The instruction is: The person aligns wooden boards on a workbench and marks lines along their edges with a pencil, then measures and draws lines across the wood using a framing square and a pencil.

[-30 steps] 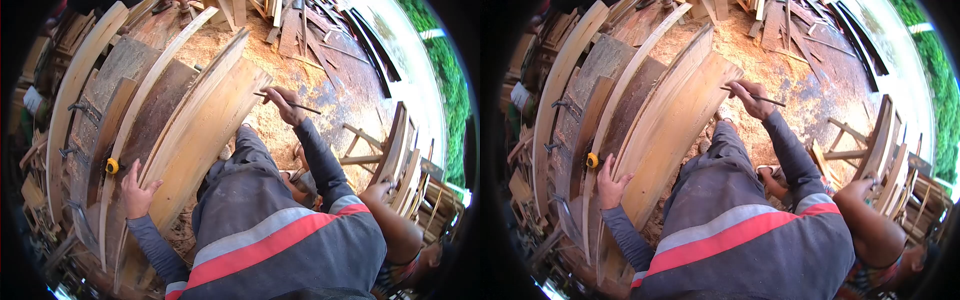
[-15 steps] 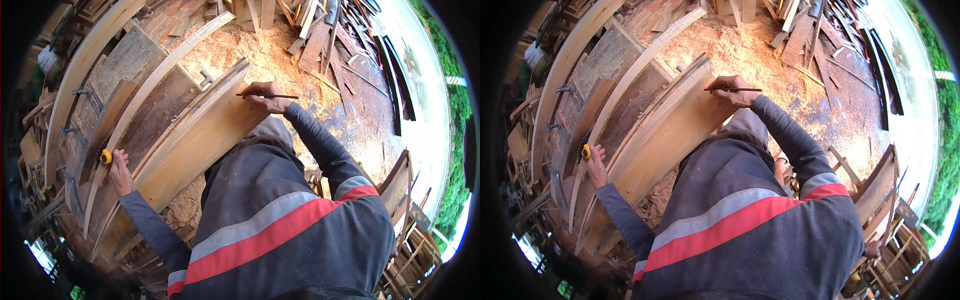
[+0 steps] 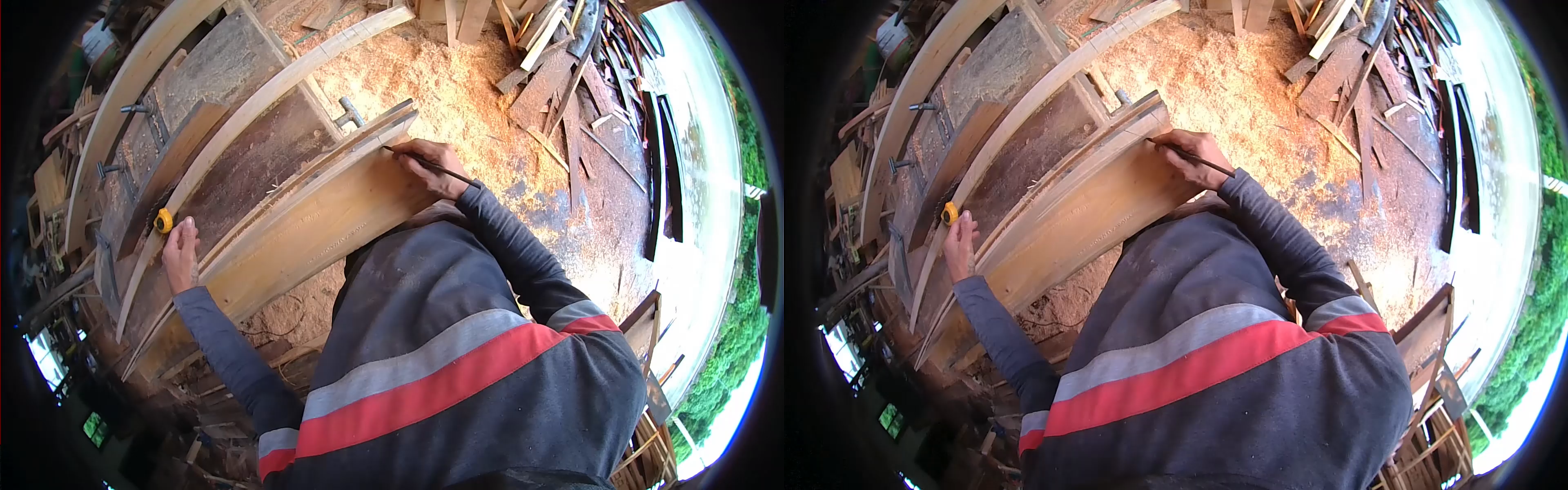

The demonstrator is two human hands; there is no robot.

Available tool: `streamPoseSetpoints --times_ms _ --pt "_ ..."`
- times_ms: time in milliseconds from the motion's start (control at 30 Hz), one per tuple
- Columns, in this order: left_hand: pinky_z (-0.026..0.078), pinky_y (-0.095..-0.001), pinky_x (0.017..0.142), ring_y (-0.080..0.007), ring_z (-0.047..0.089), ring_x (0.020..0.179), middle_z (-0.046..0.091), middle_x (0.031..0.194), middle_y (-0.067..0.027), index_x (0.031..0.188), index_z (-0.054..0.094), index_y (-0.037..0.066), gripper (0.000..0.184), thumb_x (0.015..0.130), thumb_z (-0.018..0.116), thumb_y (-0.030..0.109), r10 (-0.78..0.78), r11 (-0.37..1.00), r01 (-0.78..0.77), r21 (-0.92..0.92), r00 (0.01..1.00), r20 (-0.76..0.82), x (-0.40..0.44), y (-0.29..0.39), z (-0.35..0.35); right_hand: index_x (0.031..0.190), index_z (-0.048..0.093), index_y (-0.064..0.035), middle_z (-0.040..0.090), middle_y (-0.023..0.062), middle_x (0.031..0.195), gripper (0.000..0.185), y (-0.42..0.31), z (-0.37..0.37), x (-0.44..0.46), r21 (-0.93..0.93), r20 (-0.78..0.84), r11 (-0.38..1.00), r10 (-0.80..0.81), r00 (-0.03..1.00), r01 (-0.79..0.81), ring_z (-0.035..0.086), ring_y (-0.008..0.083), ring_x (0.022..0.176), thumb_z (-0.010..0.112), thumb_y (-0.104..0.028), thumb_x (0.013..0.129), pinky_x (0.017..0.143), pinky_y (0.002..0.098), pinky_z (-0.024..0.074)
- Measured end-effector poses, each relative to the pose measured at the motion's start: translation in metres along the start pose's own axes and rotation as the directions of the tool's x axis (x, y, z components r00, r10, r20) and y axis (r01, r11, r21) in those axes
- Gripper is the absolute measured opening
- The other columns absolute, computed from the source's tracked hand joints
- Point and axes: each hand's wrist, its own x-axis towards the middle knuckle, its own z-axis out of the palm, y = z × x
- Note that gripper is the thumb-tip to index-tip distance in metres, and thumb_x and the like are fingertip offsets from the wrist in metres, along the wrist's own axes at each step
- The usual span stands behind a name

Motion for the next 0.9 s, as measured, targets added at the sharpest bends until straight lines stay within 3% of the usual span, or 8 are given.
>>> streamPoseSetpoints --times_ms 267,433,900 --pt "0.053 -0.0316 0.088 -0.0199 0.067 0.102 0.069 0.107 -0.0157 0.121 0.063 -0.008 0.061 0.095 0.065 0.048 -0.028 1.000 0.029 -0.013 1.000 0.009 -0.001 0.003 -0.001 0.120 0.066 -0.0007 0.073 0.0116 0.106 0.025 0.001 -0.002 0.002 0.005 0.008 0.999 -0.051 0.999 0.051 0.071 0.0219 0.097 0.058 -0.007 0.097 0.088 0.0332 0.0564" --pt "0.053 -0.0312 0.086 -0.0193 0.067 0.099 0.069 0.106 -0.0153 0.121 0.063 -0.007 0.060 0.095 0.065 0.047 -0.045 0.998 0.044 -0.047 0.999 -0.003 -0.003 0.005 0.000 0.119 0.066 0.0001 0.074 0.0108 0.104 0.024 -0.009 -0.006 0.003 0.044 0.049 0.994 0.102 0.994 -0.104 0.071 0.0194 0.096 0.059 -0.010 0.098 0.088 0.0330 0.0562" --pt "0.052 -0.0296 0.083 -0.0172 0.067 0.091 0.070 0.102 -0.0147 0.121 0.065 -0.006 0.061 0.095 0.066 0.049 -0.034 0.999 0.034 -0.010 0.999 -0.034 -0.002 0.004 -0.001 0.119 0.066 -0.0001 0.074 0.0115 0.103 0.024 -0.005 -0.006 0.005 0.004 0.055 0.999 0.035 0.998 -0.036 0.070 0.0163 0.095 0.059 -0.010 0.099 0.087 0.0307 0.0553"
